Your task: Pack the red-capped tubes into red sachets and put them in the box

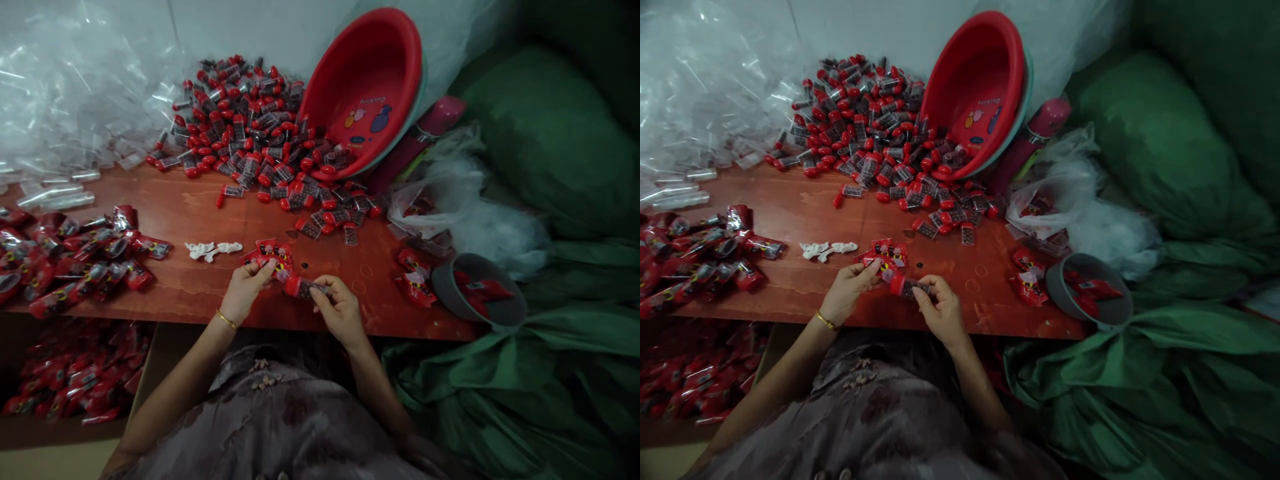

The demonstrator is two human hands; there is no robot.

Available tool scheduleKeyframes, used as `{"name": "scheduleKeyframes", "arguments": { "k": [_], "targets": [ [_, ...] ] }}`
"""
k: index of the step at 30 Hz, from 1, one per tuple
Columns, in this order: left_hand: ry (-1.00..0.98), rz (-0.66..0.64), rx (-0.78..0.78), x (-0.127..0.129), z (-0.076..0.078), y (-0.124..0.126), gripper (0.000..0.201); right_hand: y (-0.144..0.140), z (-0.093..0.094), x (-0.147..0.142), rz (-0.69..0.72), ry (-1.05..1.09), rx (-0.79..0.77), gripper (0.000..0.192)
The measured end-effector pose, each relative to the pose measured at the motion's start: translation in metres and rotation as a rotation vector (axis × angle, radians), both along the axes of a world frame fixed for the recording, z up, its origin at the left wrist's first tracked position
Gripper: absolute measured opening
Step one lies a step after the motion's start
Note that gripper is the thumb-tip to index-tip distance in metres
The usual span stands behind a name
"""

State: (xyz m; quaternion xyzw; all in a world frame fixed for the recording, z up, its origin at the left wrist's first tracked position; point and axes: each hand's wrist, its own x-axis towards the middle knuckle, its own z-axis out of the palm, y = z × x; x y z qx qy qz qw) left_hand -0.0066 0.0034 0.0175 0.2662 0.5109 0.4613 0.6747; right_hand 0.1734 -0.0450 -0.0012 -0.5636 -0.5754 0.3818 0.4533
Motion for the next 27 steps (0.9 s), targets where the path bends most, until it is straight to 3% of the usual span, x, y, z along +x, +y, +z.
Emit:
{"name": "scheduleKeyframes", "arguments": {
  "k": [10, 17, 21, 27],
  "targets": [
    [0.070, -0.074, 0.147, -0.006, -0.003, 0.003, 0.042, -0.003, -0.001, -0.004, 0.054, 0.025, -0.013, 0.015],
    [0.149, -0.121, 0.229, -0.004, -0.007, 0.001, 0.036, -0.006, -0.004, -0.004, -0.059, -0.071, 0.059, 0.014],
    [0.179, -0.104, 0.252, 0.004, -0.007, -0.004, 0.028, -0.005, -0.005, -0.010, -0.092, 0.058, 0.002, 0.016],
    [0.037, -0.033, 0.167, 0.020, -0.011, -0.012, 0.036, -0.003, -0.013, -0.033, -0.162, 0.330, -0.103, 0.022]
  ]
}}
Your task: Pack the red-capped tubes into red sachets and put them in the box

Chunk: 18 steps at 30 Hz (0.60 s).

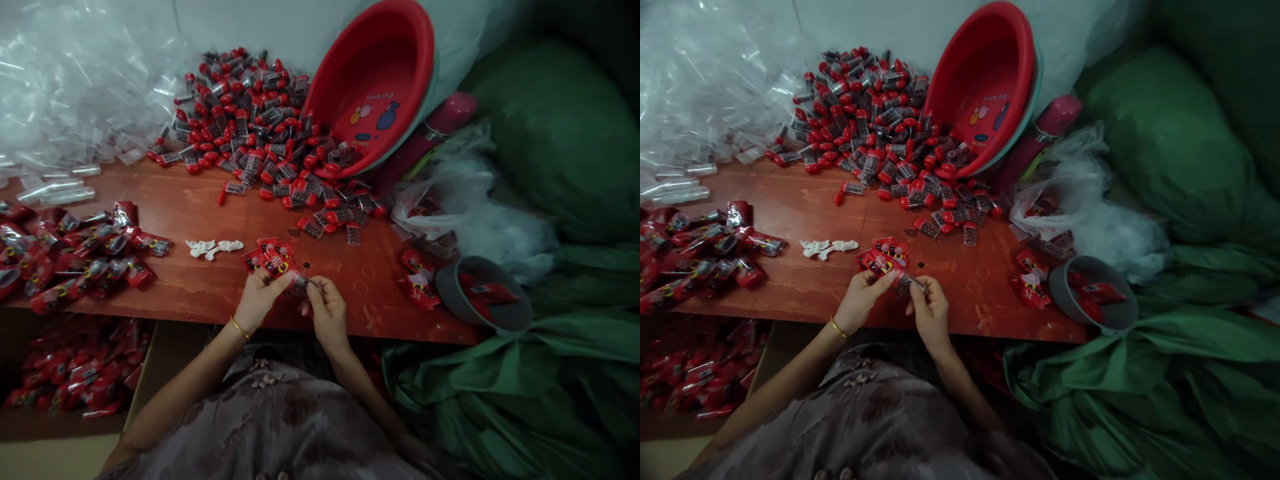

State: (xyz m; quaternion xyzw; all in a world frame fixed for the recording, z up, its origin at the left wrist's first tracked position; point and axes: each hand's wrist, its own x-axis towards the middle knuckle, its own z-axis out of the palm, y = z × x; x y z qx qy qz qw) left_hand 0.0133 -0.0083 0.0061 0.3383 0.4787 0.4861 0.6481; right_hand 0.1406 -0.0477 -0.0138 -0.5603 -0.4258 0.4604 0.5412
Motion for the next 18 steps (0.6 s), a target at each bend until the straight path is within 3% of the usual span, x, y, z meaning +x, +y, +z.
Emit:
{"name": "scheduleKeyframes", "arguments": {
  "k": [4, 9, 18],
  "targets": [
    [-0.159, 0.105, -0.022, 0.008, -0.005, -0.004, 0.037, -0.001, -0.005, -0.015, -0.021, 0.028, 0.005, 0.024],
    [-0.208, 0.046, -0.018, 0.011, -0.011, -0.007, 0.032, 0.002, 0.000, -0.021, 0.006, 0.029, -0.015, 0.024],
    [-0.192, 0.080, -0.046, 0.006, 0.004, -0.002, 0.036, 0.006, 0.002, -0.026, 0.086, -0.009, 0.003, 0.025]
  ]
}}
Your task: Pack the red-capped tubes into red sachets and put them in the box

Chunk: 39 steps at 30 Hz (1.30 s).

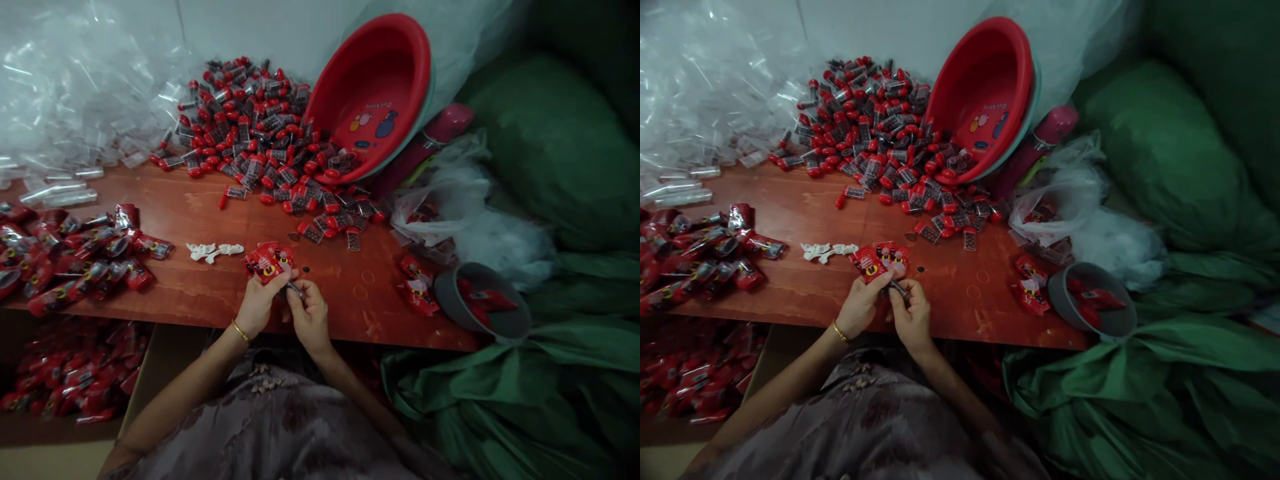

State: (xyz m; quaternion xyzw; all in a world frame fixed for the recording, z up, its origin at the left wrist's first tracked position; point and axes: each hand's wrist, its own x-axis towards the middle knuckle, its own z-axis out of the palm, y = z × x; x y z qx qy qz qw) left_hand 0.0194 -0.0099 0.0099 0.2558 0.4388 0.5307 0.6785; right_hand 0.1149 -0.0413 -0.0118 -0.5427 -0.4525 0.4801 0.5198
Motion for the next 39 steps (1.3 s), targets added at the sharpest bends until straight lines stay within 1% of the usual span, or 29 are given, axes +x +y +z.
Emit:
{"name": "scheduleKeyframes", "arguments": {
  "k": [4, 6, 10, 12, 15, 17, 20, 23, 25, 27, 29, 31, 33, 36, 39],
  "targets": [
    [0.050, -0.120, 0.012, -0.001, 0.000, -0.003, 0.043, 0.005, -0.001, -0.009, -0.010, 0.219, -0.056, 0.029],
    [0.055, -0.118, 0.040, -0.004, -0.001, -0.002, 0.046, 0.008, 0.002, -0.009, 0.002, 0.269, -0.068, 0.030],
    [0.021, -0.028, 0.110, -0.010, -0.003, 0.001, 0.040, 0.010, 0.008, -0.003, 0.052, 0.158, -0.028, 0.030],
    [0.016, -0.048, 0.112, -0.009, -0.006, 0.001, 0.039, 0.010, 0.008, -0.003, 0.035, 0.113, -0.027, 0.029],
    [0.027, -0.077, 0.087, -0.005, -0.010, -0.002, 0.042, 0.012, 0.003, -0.007, -0.028, 0.095, -0.047, 0.028],
    [0.070, -0.077, 0.077, -0.002, -0.011, -0.005, 0.044, 0.013, 0.000, -0.011, -0.049, 0.113, -0.056, 0.028],
    [0.136, -0.061, 0.093, 0.000, -0.007, -0.008, 0.046, 0.013, -0.002, -0.012, -0.070, 0.107, -0.039, 0.027],
    [0.238, 0.017, 0.183, -0.002, -0.004, -0.009, 0.043, 0.008, -0.005, -0.005, -0.092, 0.049, 0.000, 0.025],
    [0.348, 0.006, 0.270, -0.003, -0.006, -0.007, 0.037, 0.002, -0.011, 0.005, -0.121, -0.029, 0.035, 0.023],
    [0.455, -0.088, 0.364, -0.001, -0.012, -0.006, 0.031, -0.003, -0.020, 0.020, -0.136, -0.148, 0.088, 0.022],
    [0.551, -0.213, 0.470, 0.003, -0.021, -0.005, 0.027, -0.005, -0.029, 0.039, -0.117, -0.301, 0.163, 0.028],
    [0.658, -0.307, 0.583, 0.008, -0.033, -0.004, 0.029, -0.005, -0.036, 0.059, -0.074, -0.455, 0.255, 0.036],
    [0.778, -0.357, 0.675, 0.012, -0.045, -0.002, 0.033, -0.003, -0.039, 0.078, -0.029, -0.562, 0.322, 0.032],
    [0.929, -0.403, 0.792, 0.016, -0.059, -0.001, 0.033, 0.001, -0.040, 0.098, 0.033, -0.579, 0.357, 0.022],
    [1.027, -0.427, 0.884, 0.017, -0.068, -0.001, 0.032, 0.002, -0.041, 0.105, 0.069, -0.552, 0.376, 0.017]
  ]
}}
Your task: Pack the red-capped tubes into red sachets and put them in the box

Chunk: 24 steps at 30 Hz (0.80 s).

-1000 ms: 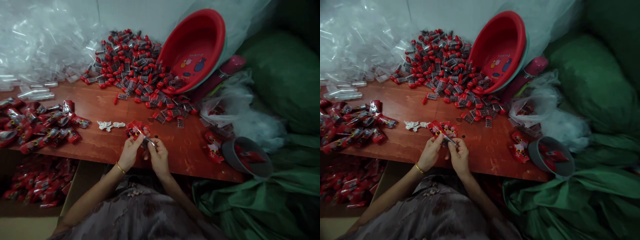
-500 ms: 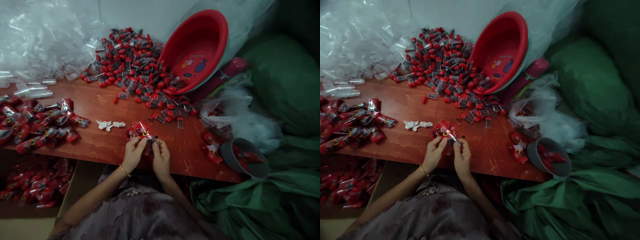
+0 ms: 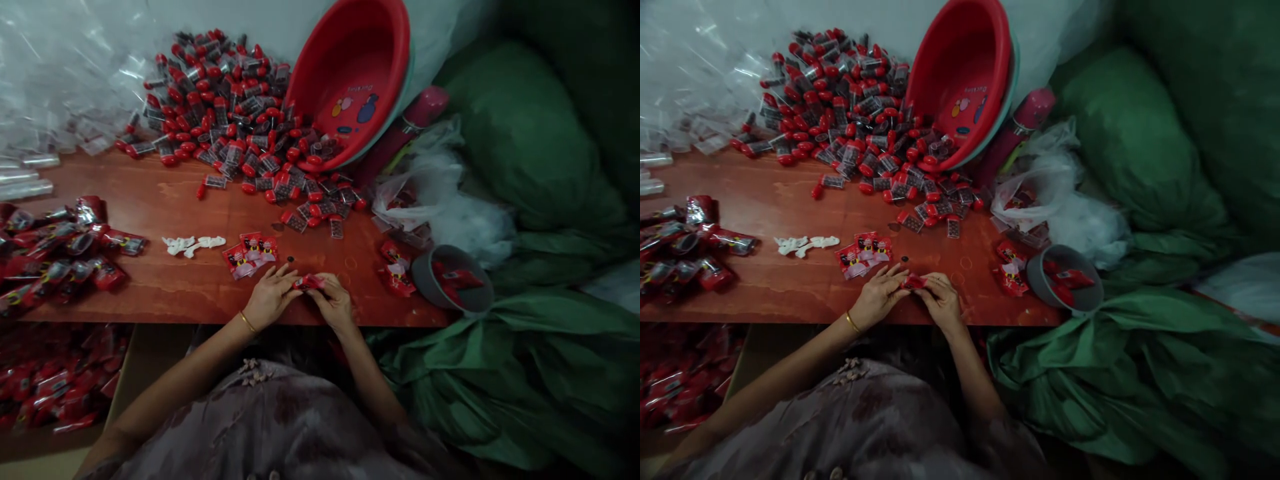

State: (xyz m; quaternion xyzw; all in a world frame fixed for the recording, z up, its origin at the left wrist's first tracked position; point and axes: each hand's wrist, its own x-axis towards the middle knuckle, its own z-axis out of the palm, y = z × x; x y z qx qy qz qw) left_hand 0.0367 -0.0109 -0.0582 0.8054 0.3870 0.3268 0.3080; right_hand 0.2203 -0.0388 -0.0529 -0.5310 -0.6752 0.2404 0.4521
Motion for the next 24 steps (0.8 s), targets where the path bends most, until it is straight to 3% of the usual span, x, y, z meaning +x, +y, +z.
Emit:
{"name": "scheduleKeyframes", "arguments": {
  "k": [11, 17, 24],
  "targets": [
    [0.163, 0.083, 0.020, 0.003, -0.003, -0.004, 0.029, 0.001, -0.002, 0.005, 0.006, -0.177, 0.048, 0.016],
    [0.200, 0.029, 0.009, 0.000, 0.004, 0.000, 0.030, 0.003, 0.003, 0.007, 0.096, -0.237, 0.042, 0.026],
    [0.206, 0.028, -0.016, 0.000, 0.007, -0.001, 0.031, 0.005, -0.007, 0.006, 0.074, -0.306, 0.107, 0.024]
  ]
}}
